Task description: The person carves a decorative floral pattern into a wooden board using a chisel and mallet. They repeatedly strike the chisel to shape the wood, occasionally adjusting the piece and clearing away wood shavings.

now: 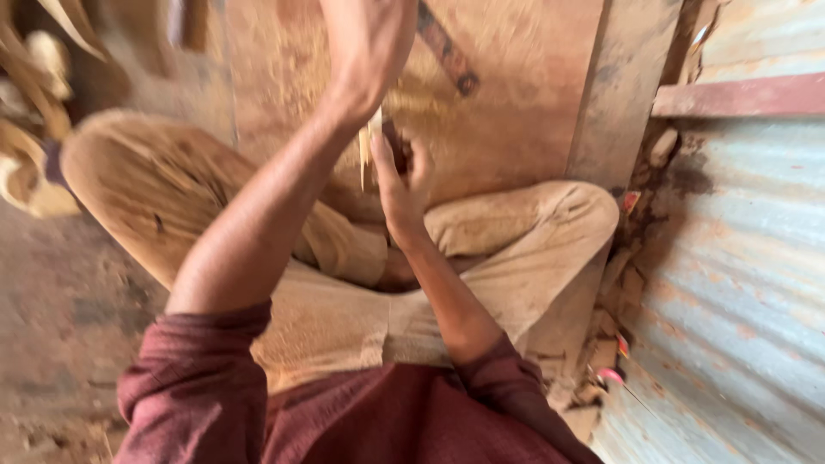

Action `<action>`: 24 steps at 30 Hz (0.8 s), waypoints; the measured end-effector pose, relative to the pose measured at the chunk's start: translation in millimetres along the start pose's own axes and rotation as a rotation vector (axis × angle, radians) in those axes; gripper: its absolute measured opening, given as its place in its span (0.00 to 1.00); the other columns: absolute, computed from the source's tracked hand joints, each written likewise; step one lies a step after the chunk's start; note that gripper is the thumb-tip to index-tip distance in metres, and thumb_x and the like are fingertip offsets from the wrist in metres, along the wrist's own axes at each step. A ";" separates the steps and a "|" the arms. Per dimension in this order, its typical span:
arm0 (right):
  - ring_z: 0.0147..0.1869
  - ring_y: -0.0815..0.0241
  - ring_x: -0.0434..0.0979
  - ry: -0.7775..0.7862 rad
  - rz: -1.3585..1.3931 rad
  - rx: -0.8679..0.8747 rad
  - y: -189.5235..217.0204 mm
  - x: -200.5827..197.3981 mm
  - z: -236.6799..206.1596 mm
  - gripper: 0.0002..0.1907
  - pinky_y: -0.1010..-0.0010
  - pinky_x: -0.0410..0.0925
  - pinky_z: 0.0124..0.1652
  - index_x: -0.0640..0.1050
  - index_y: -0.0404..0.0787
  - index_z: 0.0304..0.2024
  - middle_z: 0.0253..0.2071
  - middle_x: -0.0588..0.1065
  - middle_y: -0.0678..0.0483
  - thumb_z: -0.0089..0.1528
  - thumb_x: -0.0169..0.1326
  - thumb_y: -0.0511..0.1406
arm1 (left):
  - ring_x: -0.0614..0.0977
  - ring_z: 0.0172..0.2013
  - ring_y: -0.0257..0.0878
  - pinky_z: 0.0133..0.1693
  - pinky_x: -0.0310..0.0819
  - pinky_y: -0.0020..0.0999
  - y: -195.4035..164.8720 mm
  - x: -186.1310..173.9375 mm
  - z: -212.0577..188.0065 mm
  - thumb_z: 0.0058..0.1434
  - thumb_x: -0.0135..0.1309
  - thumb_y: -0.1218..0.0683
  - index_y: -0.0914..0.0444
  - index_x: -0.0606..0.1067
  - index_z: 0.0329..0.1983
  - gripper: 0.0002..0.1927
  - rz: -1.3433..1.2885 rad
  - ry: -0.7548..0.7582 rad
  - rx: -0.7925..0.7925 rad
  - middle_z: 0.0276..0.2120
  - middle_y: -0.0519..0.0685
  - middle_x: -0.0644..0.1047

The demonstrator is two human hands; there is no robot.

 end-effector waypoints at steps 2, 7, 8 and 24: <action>0.27 0.76 0.64 -0.009 0.006 0.140 1.5 -0.6 0.5 0.06 0.80 0.59 0.27 0.76 0.40 0.40 0.28 0.72 0.63 0.67 0.59 0.35 | 0.70 0.29 0.35 0.32 0.66 0.37 -7.9 -2.7 6.3 0.70 0.48 0.58 0.67 0.70 0.37 0.07 -0.019 -0.052 -0.004 0.30 0.48 0.70; 0.25 0.73 0.67 -0.030 0.033 0.244 6.9 -3.2 4.0 0.07 0.78 0.62 0.25 0.77 0.38 0.32 0.26 0.73 0.60 0.65 0.60 0.33 | 0.70 0.31 0.35 0.34 0.66 0.38 -26.9 -7.2 17.2 0.70 0.46 0.60 0.67 0.70 0.37 0.06 -0.058 -0.136 0.188 0.32 0.47 0.70; 0.24 0.73 0.68 -0.058 0.026 0.296 5.1 -2.1 8.2 0.06 0.78 0.62 0.24 0.78 0.38 0.31 0.26 0.74 0.59 0.63 0.60 0.33 | 0.69 0.31 0.36 0.34 0.65 0.39 -27.8 -7.0 18.7 0.73 0.48 0.55 0.67 0.69 0.35 0.11 -0.024 -0.128 0.143 0.32 0.47 0.69; 0.23 0.73 0.65 -0.208 0.145 0.316 -39.7 0.8 24.4 0.07 0.76 0.58 0.24 0.76 0.40 0.26 0.22 0.72 0.61 0.58 0.61 0.29 | 0.68 0.24 0.33 0.26 0.65 0.36 -7.5 8.4 25.6 0.73 0.48 0.39 0.62 0.69 0.29 0.25 0.070 -0.125 -0.072 0.23 0.44 0.68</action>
Point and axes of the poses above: each hand's wrist, its own z-axis towards the middle knuckle, its own x-axis out of the palm, y = z × x, the point moved 2 cm from there along z, towards the middle knuckle
